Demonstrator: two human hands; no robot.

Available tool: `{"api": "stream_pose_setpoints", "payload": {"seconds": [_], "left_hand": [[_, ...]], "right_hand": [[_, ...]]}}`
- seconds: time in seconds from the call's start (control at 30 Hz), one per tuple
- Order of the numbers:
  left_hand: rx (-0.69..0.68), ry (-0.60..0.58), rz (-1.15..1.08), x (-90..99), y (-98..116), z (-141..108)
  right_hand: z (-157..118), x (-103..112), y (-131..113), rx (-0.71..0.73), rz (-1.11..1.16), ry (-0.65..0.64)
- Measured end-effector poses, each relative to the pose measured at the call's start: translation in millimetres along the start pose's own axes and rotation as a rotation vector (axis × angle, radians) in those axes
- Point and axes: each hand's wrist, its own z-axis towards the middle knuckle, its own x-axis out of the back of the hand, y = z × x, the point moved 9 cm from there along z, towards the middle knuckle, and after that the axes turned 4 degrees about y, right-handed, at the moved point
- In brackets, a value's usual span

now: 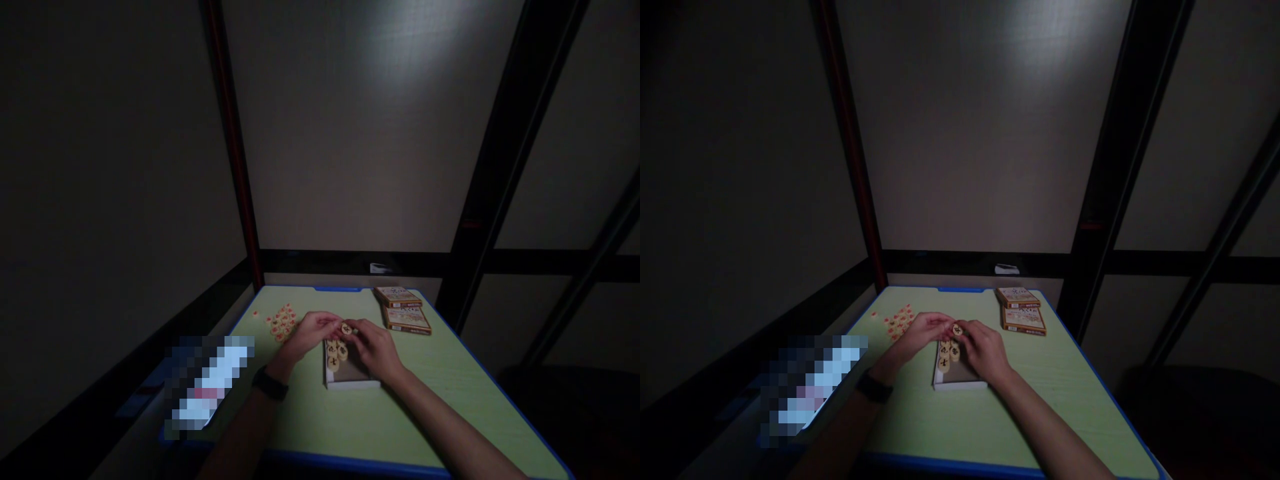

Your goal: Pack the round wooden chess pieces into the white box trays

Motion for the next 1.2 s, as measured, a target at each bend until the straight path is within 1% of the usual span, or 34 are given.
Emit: {"api": "stream_pose_setpoints", "payload": {"seconds": [0.13,0.23,0.4,0.5,0.57,0.63,0.7,0.77,0.8,0.87,0.93,1.0,1.07,1.2], "left_hand": [[-0.009,0.003,0.015,-0.1,-0.4,-1.5],[-0.016,-0.011,0.054,-1.7,-1.2,-1.5],[0.001,-0.081,0.123,-6.1,-1.7,-5.7],[0.014,-0.101,0.132,-5.6,-0.7,-7.9],[-0.015,-0.046,0.140,1.2,2.9,-6.3],[-0.065,0.072,0.177,13.6,7.6,-2.9],[-0.102,0.203,0.268,26.4,10.4,-0.6],[-0.125,0.302,0.425,34.9,11.9,-0.5],[-0.140,0.339,0.527,37.0,13.0,-1.4],[-0.193,0.381,0.761,36.6,17.1,-4.6],[-0.251,0.381,0.986,31.2,20.8,-8.3],[-0.281,0.355,1.148,25.2,22.1,-11.1],[-0.276,0.333,1.238,21.9,22.4,-12.7],[-0.263,0.321,1.315,19.7,25.3,-14.3]], "right_hand": [[-1.1,-0.4,0.6,-0.021,-0.006,0.006],[-1.6,-1.4,-2.6,-0.013,-0.022,-0.017],[-1.7,-8.8,-9.6,-0.020,-0.050,-0.168],[1.5,-5.6,-13.1,-0.025,-0.085,-0.218],[4.9,0.2,-12.5,-0.053,-0.114,-0.231],[6.0,2.3,-10.3,-0.094,-0.136,-0.293],[3.1,-1.3,-9.3,-0.124,-0.133,-0.407],[-3.0,-7.9,-10.6,-0.141,-0.109,-0.529],[-5.7,-10.4,-12.0,-0.145,-0.100,-0.567],[-8.7,-13.5,-15.8,-0.141,-0.105,-0.597],[-9.5,-15.9,-19.1,-0.126,-0.154,-0.592],[-10.3,-19.4,-19.8,-0.119,-0.232,-0.587],[-11.7,-23.3,-18.6,-0.120,-0.293,-0.589],[-12.4,-24.8,-16.4,-0.117,-0.328,-0.589]]}}
